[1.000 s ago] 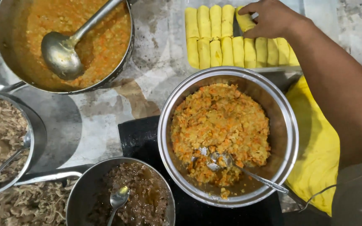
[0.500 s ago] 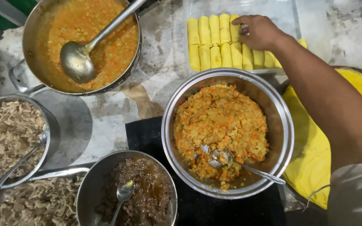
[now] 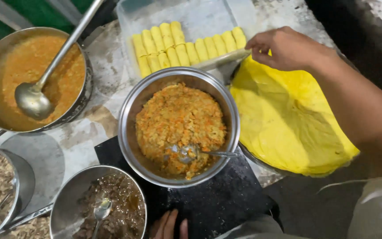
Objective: The person is filling and rolling thin yellow wrappers with various meat and vegetable fillings to create spring rolls.
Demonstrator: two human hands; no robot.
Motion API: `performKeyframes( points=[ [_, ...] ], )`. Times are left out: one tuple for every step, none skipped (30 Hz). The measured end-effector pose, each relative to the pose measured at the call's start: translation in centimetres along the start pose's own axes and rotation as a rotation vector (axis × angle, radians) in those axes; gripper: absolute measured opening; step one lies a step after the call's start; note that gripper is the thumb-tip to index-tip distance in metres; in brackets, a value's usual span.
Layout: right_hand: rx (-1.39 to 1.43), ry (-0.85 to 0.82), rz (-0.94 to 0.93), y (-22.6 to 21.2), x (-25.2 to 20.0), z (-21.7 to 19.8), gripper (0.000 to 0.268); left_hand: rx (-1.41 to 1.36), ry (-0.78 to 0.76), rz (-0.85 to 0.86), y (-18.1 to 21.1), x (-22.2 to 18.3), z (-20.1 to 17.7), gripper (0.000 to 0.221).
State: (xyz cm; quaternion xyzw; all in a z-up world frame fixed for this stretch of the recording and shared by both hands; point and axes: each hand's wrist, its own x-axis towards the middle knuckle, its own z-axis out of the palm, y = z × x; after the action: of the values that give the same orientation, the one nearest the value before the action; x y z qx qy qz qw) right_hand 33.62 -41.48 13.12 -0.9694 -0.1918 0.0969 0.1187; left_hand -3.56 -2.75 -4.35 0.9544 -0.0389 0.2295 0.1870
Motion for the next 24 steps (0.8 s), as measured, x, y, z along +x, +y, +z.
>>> performKeyframes(
  points=[
    [0.005, 0.005, 0.012, 0.7, -1.7, 0.4, 0.033, -0.003, -0.005, 0.012, 1.9, 2.2, -0.4, 0.028],
    [-0.03, -0.108, 0.054, 1.4, -3.4, 0.9, 0.033, -0.137, -0.036, 0.139, 3.8, 4.4, -0.7, 0.026],
    [-0.066, -0.219, 0.092, 1.9, -4.9, 1.3, 0.034, -0.269, -0.064, 0.263, 5.7, 6.6, -1.0, 0.024],
    [-0.061, -0.213, 0.099, 1.8, -6.3, 1.7, 0.034, -0.27, -0.065, 0.274, 7.3, 7.9, -0.9, 0.024],
    [-0.106, -0.217, 0.159, 1.8, -7.6, 1.9, 0.037, -0.347, -0.18, 0.345, 8.9, 9.2, -0.7, 0.025],
    [-0.15, -0.221, 0.219, 1.8, -8.8, 2.1, 0.039, -0.423, -0.297, 0.415, 10.6, 10.5, -0.5, 0.027],
    [-0.15, -0.22, 0.219, 2.7, -9.3, 2.7, 0.039, -0.422, -0.297, 0.416, 12.2, 11.9, 0.2, 0.027],
    [-0.126, -0.149, 0.267, 3.7, -9.7, 3.4, 0.043, -0.498, -0.388, 0.445, 13.8, 13.3, 0.8, 0.029],
    [-0.1, -0.077, 0.311, 4.6, -9.9, 4.1, 0.047, -0.57, -0.479, 0.473, 15.2, 14.8, 1.5, 0.031],
    [-0.097, -0.074, 0.309, 5.3, -10.0, 5.0, 0.047, -0.565, -0.479, 0.475, 16.2, 15.0, 3.5, 0.031],
    [-0.064, 0.018, 0.302, 6.1, -10.0, 5.9, 0.043, -0.569, -0.372, 0.446, 17.1, 15.3, 5.5, 0.03],
    [-0.032, 0.11, 0.295, 6.8, -9.9, 6.9, 0.039, -0.572, -0.265, 0.417, 17.9, 15.7, 7.5, 0.029],
    [-0.029, 0.11, 0.293, 7.4, -9.5, 7.8, 0.039, -0.568, -0.266, 0.416, 18.5, 16.1, 9.0, 0.029],
    [-0.062, 0.15, 0.277, 7.9, -9.1, 8.7, 0.037, -0.531, -0.248, 0.384, 19.0, 16.5, 10.4, 0.03],
    [-0.097, 0.192, 0.259, 8.5, -8.5, 9.5, 0.035, -0.494, -0.225, 0.352, 19.5, 17.1, 12.0, 0.031],
    [-0.097, 0.195, 0.254, 8.7, -8.2, 9.9, 0.035, -0.49, -0.222, 0.352, 20.0, 17.8, 12.0, 0.031],
    [-0.16, 0.231, 0.23, 8.8, -7.7, 10.4, 0.031, -0.478, -0.202, 0.349, 20.4, 18.4, 12.0, 0.031],
    [-0.223, 0.268, 0.205, 8.9, -7.3, 10.9, 0.028, -0.466, -0.182, 0.346, 20.7, 19.1, 12.0, 0.031],
    [-0.223, 0.266, 0.192, 8.8, -6.8, 10.9, 0.028, -0.46, -0.176, 0.336, 20.8, 19.3, 12.2, 0.031],
    [-0.229, 0.268, 0.172, 8.7, -6.4, 10.9, 0.028, -0.464, -0.179, 0.338, 21.0, 19.6, 12.5, 0.033],
    [-0.233, 0.272, 0.156, 8.5, -6.0, 11.1, 0.028, -0.467, -0.185, 0.343, 20.9, 19.8, 12.8, 0.036],
    [-0.23, 0.271, 0.146, 8.6, -5.5, 11.1, 0.028, -0.46, -0.182, 0.336, 20.7, 19.5, 13.3, 0.036],
    [-0.194, 0.22, 0.19, 8.6, -5.1, 11.0, 0.025, -0.437, -0.21, 0.329, 20.6, 19.4, 13.7, 0.038],
    [-0.159, 0.168, 0.234, 8.7, -4.6, 10.9, 0.022, -0.415, -0.239, 0.323, 20.4, 19.2, 14.1, 0.041]
  ],
)
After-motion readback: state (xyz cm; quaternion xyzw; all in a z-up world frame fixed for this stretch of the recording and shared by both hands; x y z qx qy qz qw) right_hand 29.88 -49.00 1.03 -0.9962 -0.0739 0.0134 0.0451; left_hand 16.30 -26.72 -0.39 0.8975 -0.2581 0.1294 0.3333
